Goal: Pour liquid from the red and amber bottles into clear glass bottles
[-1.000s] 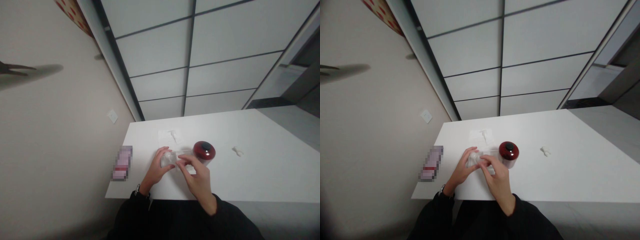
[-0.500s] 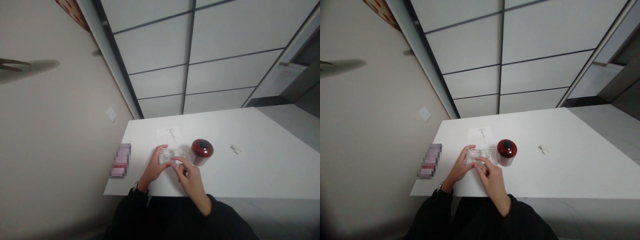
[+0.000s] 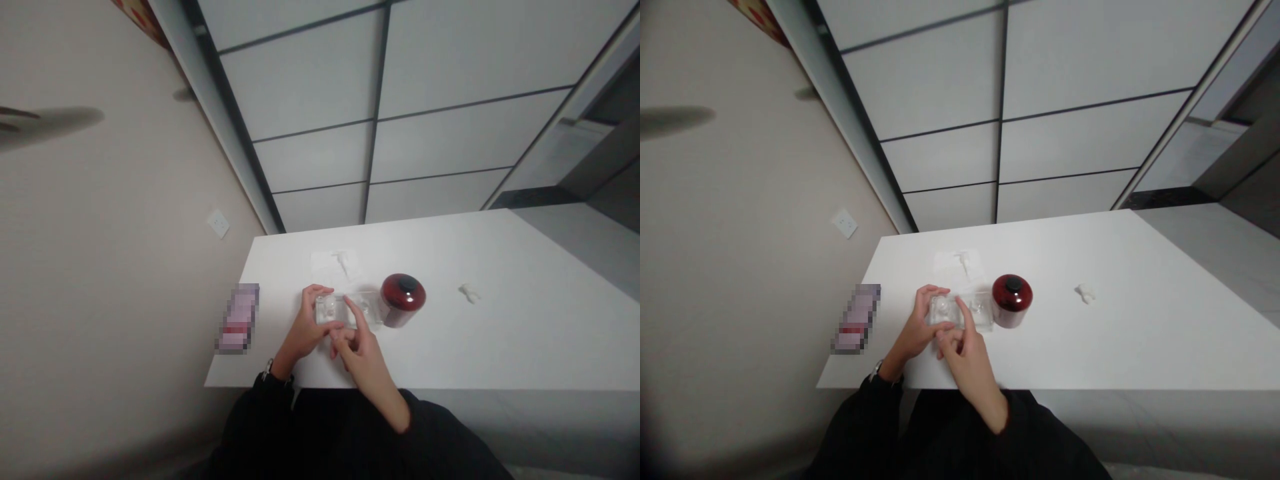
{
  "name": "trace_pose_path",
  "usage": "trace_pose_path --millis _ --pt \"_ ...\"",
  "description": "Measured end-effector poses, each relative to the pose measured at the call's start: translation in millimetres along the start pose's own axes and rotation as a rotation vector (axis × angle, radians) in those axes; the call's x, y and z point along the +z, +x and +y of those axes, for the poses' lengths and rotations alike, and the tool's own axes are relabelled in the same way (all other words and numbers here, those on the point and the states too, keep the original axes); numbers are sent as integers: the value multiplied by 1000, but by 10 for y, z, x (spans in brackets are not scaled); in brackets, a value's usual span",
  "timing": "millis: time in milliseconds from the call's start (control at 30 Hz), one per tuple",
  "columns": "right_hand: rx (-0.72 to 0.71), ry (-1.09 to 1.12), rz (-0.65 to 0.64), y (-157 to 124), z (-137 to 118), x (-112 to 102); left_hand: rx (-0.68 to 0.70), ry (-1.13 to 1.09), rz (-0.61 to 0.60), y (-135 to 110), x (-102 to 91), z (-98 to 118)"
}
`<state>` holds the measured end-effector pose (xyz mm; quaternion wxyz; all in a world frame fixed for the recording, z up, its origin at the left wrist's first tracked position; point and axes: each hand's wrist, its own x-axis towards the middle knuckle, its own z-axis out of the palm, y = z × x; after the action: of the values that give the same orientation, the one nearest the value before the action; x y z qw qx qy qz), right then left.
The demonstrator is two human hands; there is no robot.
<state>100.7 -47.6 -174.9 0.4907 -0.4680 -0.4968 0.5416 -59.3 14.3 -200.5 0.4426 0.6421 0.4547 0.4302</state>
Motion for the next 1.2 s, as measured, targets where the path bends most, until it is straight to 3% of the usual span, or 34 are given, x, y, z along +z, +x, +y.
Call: trace_pose_path --millis 367,533,800,1200 --pt "26 68 -19 -25 19 111 -26 9 -14 9 -28 -29" --pt "55 189 65 33 12 114 -34 -9 -22 4 -33 -50" --pt "145 340 -137 339 -47 265 -47 -8 -74 -8 -56 -44" --pt "129 327 -108 358 -2 318 75 -12 -108 -11 -87 -104"
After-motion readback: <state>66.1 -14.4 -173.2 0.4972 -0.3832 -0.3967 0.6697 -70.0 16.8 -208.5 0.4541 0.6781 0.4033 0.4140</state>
